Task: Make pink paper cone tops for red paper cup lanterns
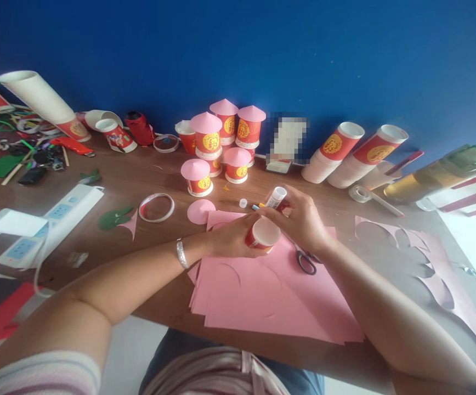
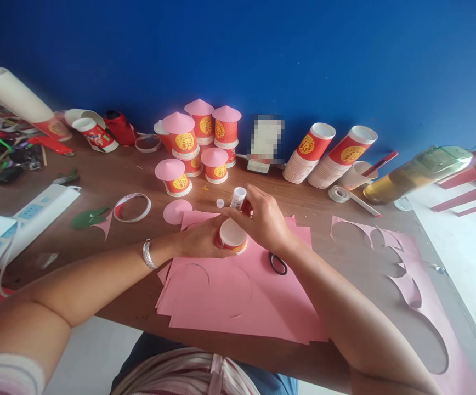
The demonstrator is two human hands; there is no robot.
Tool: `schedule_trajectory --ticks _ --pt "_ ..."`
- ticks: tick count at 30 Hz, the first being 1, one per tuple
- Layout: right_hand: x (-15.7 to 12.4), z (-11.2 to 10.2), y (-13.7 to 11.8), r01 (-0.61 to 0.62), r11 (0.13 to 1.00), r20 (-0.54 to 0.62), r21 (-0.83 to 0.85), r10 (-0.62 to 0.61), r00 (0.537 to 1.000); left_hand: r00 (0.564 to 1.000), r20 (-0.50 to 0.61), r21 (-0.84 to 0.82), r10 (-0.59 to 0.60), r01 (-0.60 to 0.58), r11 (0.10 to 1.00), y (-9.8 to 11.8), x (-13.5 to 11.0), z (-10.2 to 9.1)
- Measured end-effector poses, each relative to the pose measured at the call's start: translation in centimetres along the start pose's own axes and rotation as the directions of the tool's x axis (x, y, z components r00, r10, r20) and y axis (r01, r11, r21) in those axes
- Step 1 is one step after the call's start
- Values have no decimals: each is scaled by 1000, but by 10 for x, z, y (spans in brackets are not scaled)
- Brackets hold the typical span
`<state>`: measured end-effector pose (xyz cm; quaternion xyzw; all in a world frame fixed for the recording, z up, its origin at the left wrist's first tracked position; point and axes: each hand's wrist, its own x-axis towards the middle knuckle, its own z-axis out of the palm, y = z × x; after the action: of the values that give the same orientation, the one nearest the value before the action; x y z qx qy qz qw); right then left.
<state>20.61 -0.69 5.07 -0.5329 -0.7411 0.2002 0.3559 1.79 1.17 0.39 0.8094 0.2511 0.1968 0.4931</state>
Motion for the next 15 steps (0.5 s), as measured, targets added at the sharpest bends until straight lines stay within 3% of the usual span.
schedule_trajectory --ticks 7,15 --pt "2 3 -7 151 988 22 -45 -150 988 1000 18 -11 12 -12 1000 3 1 1" --pt "7 9 -8 124 991 54 -50 -122 991 999 4 6 39 -39 999 5 0 1"
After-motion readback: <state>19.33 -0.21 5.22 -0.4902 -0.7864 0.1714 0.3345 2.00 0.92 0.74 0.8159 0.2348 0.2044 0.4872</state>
